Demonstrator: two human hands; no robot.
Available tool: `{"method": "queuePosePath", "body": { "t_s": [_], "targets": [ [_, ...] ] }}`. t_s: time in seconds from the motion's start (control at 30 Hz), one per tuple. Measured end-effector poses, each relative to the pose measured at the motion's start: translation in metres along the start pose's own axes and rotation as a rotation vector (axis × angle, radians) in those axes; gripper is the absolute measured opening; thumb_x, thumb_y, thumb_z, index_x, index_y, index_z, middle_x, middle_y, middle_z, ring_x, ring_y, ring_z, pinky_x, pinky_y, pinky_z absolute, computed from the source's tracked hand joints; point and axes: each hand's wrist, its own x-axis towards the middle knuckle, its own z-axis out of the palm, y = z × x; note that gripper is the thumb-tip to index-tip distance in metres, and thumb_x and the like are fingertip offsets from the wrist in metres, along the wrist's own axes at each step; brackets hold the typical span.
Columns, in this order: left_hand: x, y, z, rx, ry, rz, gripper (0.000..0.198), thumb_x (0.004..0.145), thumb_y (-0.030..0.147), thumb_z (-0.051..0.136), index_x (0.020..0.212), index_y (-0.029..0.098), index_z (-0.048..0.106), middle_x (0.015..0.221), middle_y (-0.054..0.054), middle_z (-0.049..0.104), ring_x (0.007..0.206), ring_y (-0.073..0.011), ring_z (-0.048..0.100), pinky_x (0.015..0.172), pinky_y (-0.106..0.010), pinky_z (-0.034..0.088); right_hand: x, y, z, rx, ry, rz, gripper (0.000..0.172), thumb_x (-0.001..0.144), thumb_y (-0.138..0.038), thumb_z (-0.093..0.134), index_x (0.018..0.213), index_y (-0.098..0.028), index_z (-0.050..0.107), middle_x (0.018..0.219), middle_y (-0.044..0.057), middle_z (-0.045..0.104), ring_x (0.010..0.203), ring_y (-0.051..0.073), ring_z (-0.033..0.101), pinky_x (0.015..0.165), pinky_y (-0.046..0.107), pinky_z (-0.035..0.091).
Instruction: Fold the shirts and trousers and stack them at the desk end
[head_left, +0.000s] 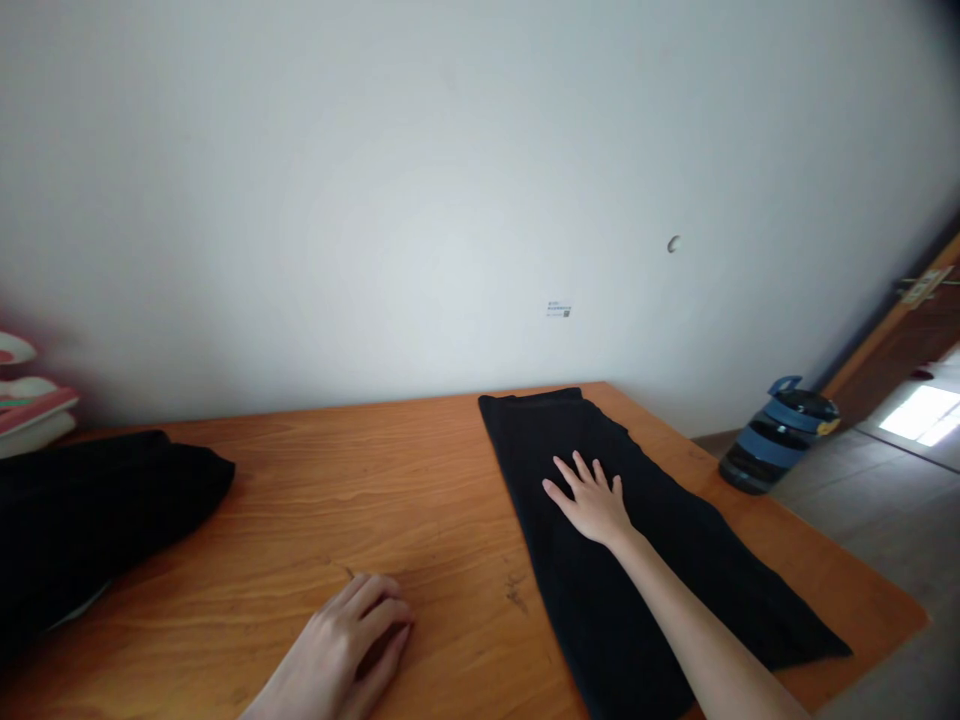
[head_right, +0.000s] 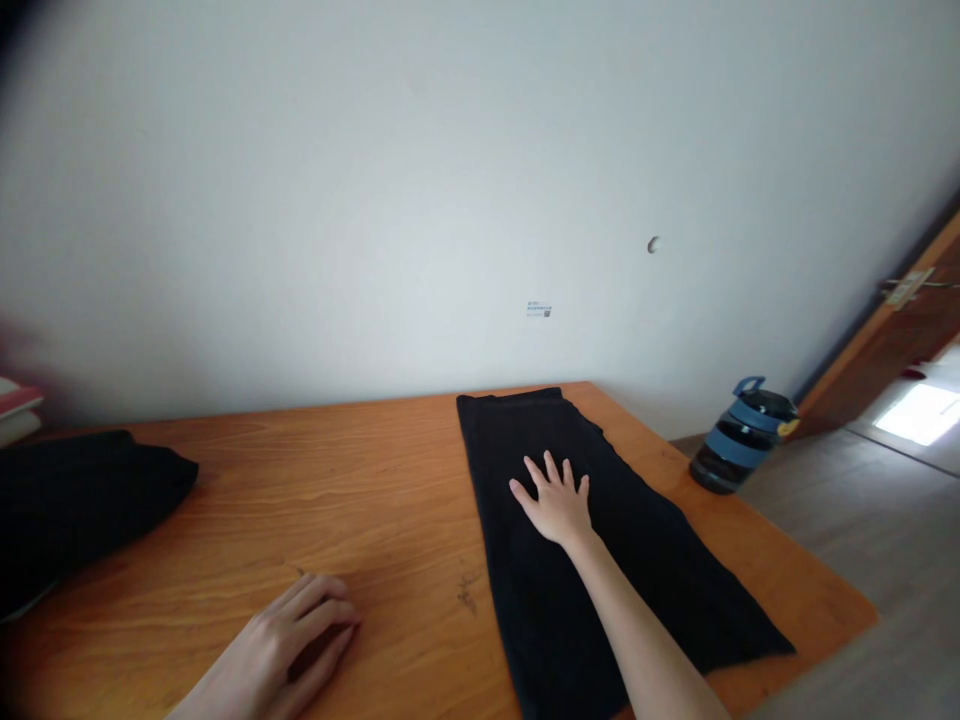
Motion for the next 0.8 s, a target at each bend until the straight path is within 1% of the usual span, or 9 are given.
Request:
{"method": "queuePosePath", "body": {
  "t_s": [0.13, 0.23, 0.3, 0.4, 0.5, 0.57, 0.67, 0.73, 0.8],
  "targets": [
    [-0.005, -0.007, 0.002, 0.052, -0.029, 0.012, 0.025, 0.099, 0.023, 0.053, 0.118, 0.031, 0.067, 0.112, -0.003, 0.070, 0.099, -0.0181, 0.069, 0.087, -0.027, 0.060, 0.010, 0.029, 0.000, -0.007, 0.005, 0.030, 0.074, 0.097, -0.075, 0.024, 0.161, -0.038, 0.029, 0.172, 0.005, 0.018, 0.156, 0.040, 0.014, 0.120, 0.067, 0.013],
    [-0.009, -0.014, 0.004, 0.155, -0.031, 0.012, 0.036, 0.099, 0.028, 0.058, 0.134, 0.035, 0.062, 0.133, -0.003, 0.067, 0.118, -0.0219, 0.067, 0.102, -0.034, 0.057, 0.019, 0.049, 0.000, -0.004, 0.032, 0.018, 0.073, 0.097, -0.075, 0.029, 0.160, -0.038, 0.032, 0.171, 0.005, 0.020, 0.156, 0.039, 0.016, 0.120, 0.067, 0.016],
    [-0.011, -0.018, 0.005, 0.215, -0.032, 0.016, 0.042, 0.098, 0.031, 0.059, 0.140, 0.036, 0.058, 0.143, -0.003, 0.063, 0.125, -0.0248, 0.064, 0.105, -0.040, 0.055, 0.025, 0.059, -0.002, 0.001, 0.082, -0.007, 0.070, 0.098, -0.072, 0.033, 0.157, -0.035, 0.039, 0.170, 0.006, 0.026, 0.155, 0.038, 0.022, 0.120, 0.067, 0.020],
    [-0.012, -0.019, 0.004, 0.259, -0.046, 0.035, 0.044, 0.099, 0.034, 0.059, 0.142, 0.038, 0.056, 0.147, -0.002, 0.061, 0.126, -0.0258, 0.064, 0.104, -0.043, 0.057, 0.026, 0.061, -0.007, -0.004, 0.164, -0.027, 0.063, 0.101, -0.059, 0.037, 0.150, -0.023, 0.052, 0.163, 0.014, 0.039, 0.150, 0.035, 0.035, 0.120, 0.059, 0.026],
    [-0.010, -0.019, 0.004, 0.272, -0.029, 0.056, 0.043, 0.098, 0.034, 0.059, 0.141, 0.038, 0.059, 0.144, -0.001, 0.063, 0.124, -0.0255, 0.066, 0.102, -0.042, 0.059, 0.010, 0.049, -0.006, -0.019, 0.206, -0.071, 0.056, 0.104, -0.048, 0.035, 0.142, -0.016, 0.060, 0.155, 0.017, 0.049, 0.144, 0.031, 0.044, 0.121, 0.049, 0.027],
    [-0.009, -0.019, 0.004, 0.274, -0.019, 0.078, 0.042, 0.098, 0.034, 0.059, 0.140, 0.038, 0.060, 0.143, -0.001, 0.065, 0.123, -0.0255, 0.067, 0.101, -0.040, 0.059, -0.006, 0.037, 0.000, -0.011, 0.196, -0.117, 0.059, 0.103, -0.055, 0.035, 0.145, -0.021, 0.057, 0.157, 0.014, 0.048, 0.147, 0.031, 0.041, 0.122, 0.052, 0.025],
    [-0.008, -0.020, 0.004, 0.271, -0.030, 0.093, 0.044, 0.098, 0.034, 0.060, 0.141, 0.037, 0.058, 0.144, 0.000, 0.064, 0.124, -0.0255, 0.067, 0.101, -0.039, 0.059, -0.025, 0.026, 0.008, 0.015, 0.132, -0.123, 0.071, 0.098, -0.070, 0.034, 0.155, -0.030, 0.044, 0.166, 0.011, 0.035, 0.154, 0.034, 0.027, 0.122, 0.064, 0.018],
    [-0.009, -0.020, 0.003, 0.267, -0.043, 0.076, 0.044, 0.098, 0.033, 0.059, 0.142, 0.038, 0.057, 0.145, 0.000, 0.063, 0.125, -0.0254, 0.066, 0.102, -0.040, 0.058, -0.027, 0.026, 0.009, 0.015, 0.090, -0.104, 0.073, 0.097, -0.072, 0.032, 0.157, -0.032, 0.040, 0.168, 0.009, 0.029, 0.156, 0.033, 0.021, 0.122, 0.064, 0.015],
    [-0.010, -0.020, 0.003, 0.266, -0.057, 0.057, 0.043, 0.099, 0.034, 0.058, 0.142, 0.038, 0.057, 0.145, 0.000, 0.063, 0.126, -0.0252, 0.066, 0.103, -0.041, 0.058, -0.021, 0.029, 0.006, 0.005, 0.067, -0.087, 0.072, 0.098, -0.071, 0.032, 0.158, -0.031, 0.039, 0.168, 0.009, 0.028, 0.156, 0.031, 0.021, 0.123, 0.062, 0.015]
  ]
}}
